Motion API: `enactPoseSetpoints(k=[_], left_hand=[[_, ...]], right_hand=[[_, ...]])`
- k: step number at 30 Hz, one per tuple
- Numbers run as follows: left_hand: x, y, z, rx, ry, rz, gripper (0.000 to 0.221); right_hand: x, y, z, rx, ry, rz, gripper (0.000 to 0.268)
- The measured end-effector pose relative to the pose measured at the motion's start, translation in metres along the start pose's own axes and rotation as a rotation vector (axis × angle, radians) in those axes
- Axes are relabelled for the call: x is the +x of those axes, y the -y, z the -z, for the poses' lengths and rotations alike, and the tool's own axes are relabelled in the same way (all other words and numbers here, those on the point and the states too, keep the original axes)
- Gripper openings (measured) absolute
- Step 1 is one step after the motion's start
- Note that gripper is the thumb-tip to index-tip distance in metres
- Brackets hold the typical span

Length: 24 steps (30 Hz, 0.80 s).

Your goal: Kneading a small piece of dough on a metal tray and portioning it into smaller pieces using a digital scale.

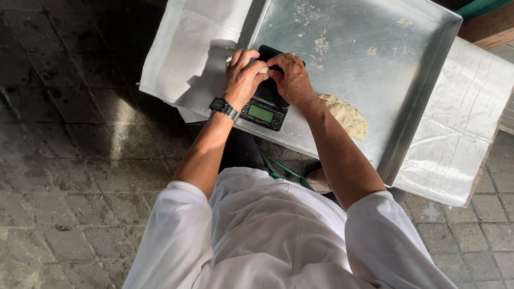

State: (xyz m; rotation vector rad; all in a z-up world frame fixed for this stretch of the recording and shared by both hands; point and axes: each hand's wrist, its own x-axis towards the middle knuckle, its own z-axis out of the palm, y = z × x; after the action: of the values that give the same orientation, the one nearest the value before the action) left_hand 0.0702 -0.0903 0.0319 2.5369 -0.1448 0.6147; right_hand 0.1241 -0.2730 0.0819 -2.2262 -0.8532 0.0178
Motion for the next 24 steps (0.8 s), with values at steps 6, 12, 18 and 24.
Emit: enactPoseSetpoints(k=[6,12,18,24], left_hand=[[0.017,-0.045,0.055,-0.361,0.128,0.009,0.045],[0.015,-0.064,0.052,-0.574,0.147,0.068,0.032],[0.008,-0.073,0.037,-0.665,0.247,0.070,0.017],[0.018,-0.098,0.032,-0.619,0.262,-0.099,0.019]], right_hand=[[0.000,0.045,0.045,0.750,0.164,-0.351,0.018],[-0.009,0.047,0.057,0.768,0.127,-0.380,0.011],[-0.038,0.006,0.066,0.417,0.207,0.031,0.014],[-0.073,0.002,0.105,0.329,0.181,-0.201,0.012]])
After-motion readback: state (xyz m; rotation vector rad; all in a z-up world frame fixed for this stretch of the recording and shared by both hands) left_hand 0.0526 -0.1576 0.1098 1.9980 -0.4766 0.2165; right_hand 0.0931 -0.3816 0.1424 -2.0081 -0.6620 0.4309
